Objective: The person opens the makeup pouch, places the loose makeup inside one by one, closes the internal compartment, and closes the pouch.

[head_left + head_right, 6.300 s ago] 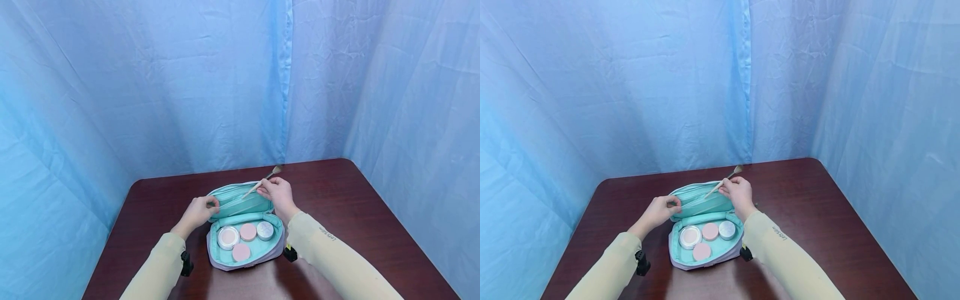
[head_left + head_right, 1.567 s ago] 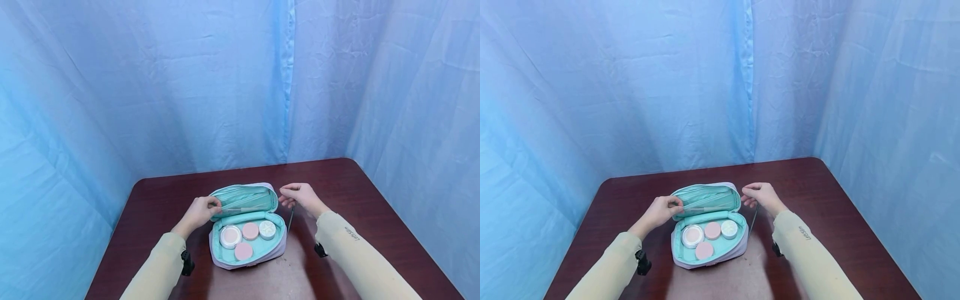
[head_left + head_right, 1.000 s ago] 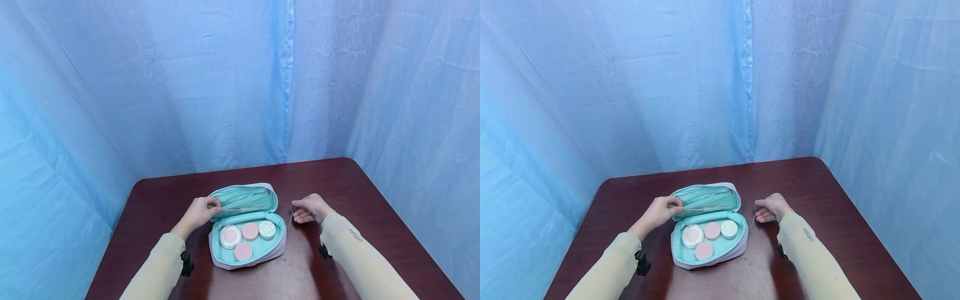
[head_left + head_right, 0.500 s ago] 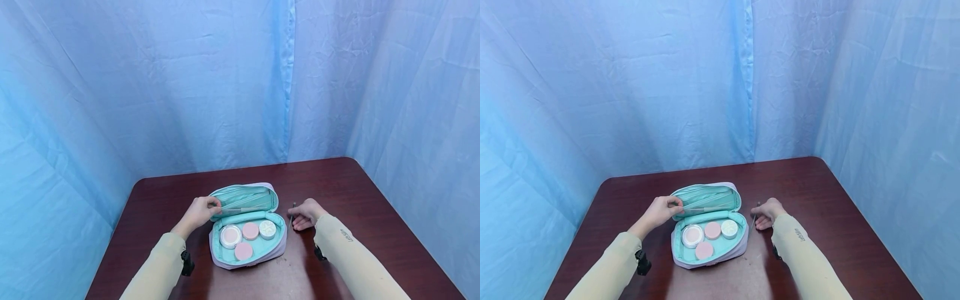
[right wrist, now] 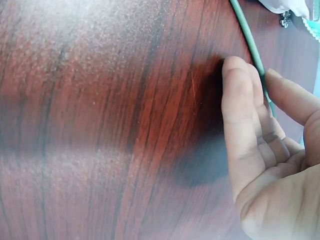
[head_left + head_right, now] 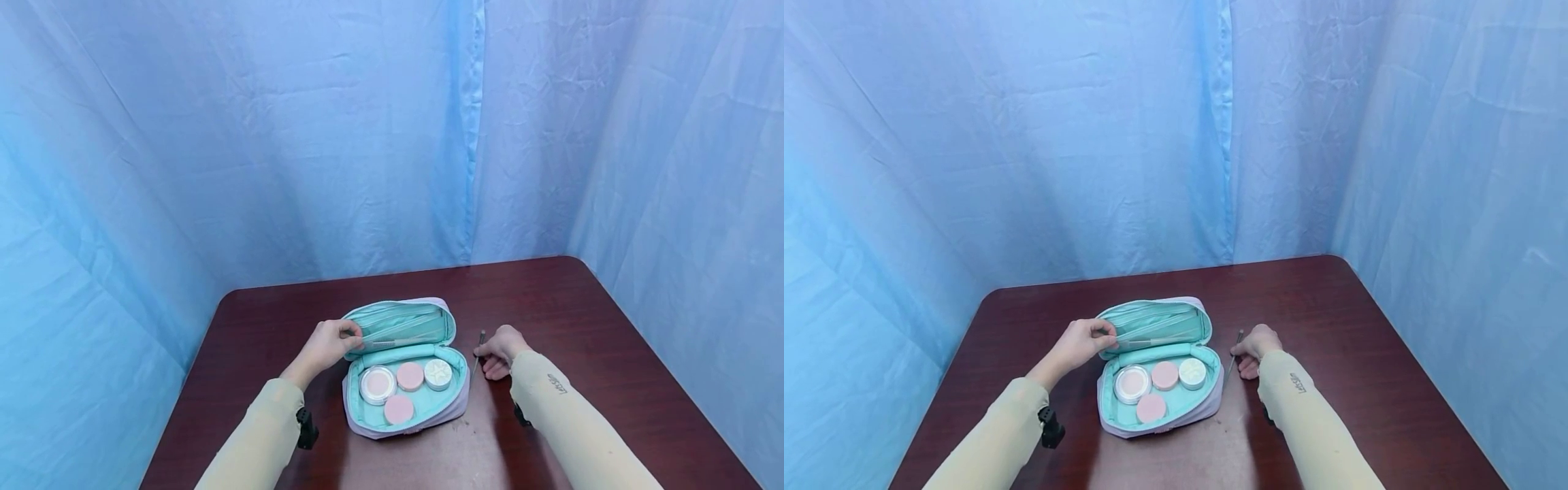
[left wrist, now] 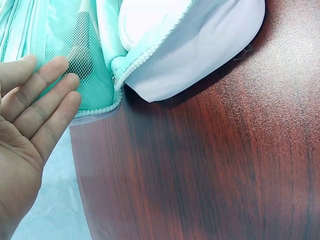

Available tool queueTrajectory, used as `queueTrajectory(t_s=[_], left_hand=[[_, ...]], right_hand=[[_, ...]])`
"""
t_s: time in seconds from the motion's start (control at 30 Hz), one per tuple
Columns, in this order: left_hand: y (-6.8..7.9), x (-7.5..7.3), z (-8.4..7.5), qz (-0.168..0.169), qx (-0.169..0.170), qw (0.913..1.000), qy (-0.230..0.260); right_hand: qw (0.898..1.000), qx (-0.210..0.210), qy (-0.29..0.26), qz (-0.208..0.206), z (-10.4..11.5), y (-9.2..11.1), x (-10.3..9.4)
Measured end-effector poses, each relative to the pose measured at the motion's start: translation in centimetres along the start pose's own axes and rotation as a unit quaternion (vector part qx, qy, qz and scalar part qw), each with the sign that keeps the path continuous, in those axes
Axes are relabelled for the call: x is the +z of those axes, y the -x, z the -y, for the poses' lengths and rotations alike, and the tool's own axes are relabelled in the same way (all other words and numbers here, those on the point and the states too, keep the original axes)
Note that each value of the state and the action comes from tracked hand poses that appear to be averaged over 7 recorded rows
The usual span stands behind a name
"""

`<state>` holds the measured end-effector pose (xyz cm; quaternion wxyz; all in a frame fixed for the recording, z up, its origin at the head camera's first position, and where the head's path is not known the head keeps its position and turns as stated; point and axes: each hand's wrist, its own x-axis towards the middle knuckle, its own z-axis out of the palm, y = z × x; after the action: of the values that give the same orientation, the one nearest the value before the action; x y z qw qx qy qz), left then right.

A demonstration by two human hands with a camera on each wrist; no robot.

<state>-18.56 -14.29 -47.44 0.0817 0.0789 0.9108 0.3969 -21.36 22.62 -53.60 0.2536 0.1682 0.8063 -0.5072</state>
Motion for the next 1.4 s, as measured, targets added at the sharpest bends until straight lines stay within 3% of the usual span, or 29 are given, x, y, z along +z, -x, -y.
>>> queueTrajectory(t_s=[0.23, 0.37, 0.53, 0.73, 0.93, 1.03, 1.13, 1.4], left_hand=[[0.0, 0.0, 0.1, 0.0, 0.004, 1.0, -0.001], [0.0, 0.0, 0.1, 0.001, 0.003, 1.0, 0.0], [0.1, 0.0, 0.0, 0.0, -0.003, 1.0, 0.003], [0.1, 0.1, 0.0, -0.002, -0.004, 1.0, 0.004], [0.2, 0.1, -0.2, -0.003, -0.003, 1.0, 0.003], [0.3, 0.1, -0.2, -0.003, -0.004, 1.0, 0.004], [0.2, 0.1, -0.2, -0.005, -0.005, 1.0, 0.003], [0.2, 0.1, -0.2, -0.008, -0.007, 0.9999, 0.002]], right_hand=[[0.999, -0.007, 0.051, -0.014, 0.1, -0.3, -0.4], [0.993, -0.019, 0.115, -0.027, 0.2, -0.4, -0.6], [0.978, -0.039, 0.199, -0.044, 0.4, -0.2, -0.5], [0.954, -0.063, 0.275, -0.097, 0.5, 0.4, -0.1], [0.937, -0.077, 0.318, -0.122, 0.2, 0.2, 0.0], [0.941, -0.084, 0.306, -0.119, 0.0, -0.3, -0.4], [0.951, -0.098, 0.275, -0.098, -0.1, -0.7, -1.1], [0.98, -0.137, 0.142, -0.028, 0.6, -0.3, -3.3]])
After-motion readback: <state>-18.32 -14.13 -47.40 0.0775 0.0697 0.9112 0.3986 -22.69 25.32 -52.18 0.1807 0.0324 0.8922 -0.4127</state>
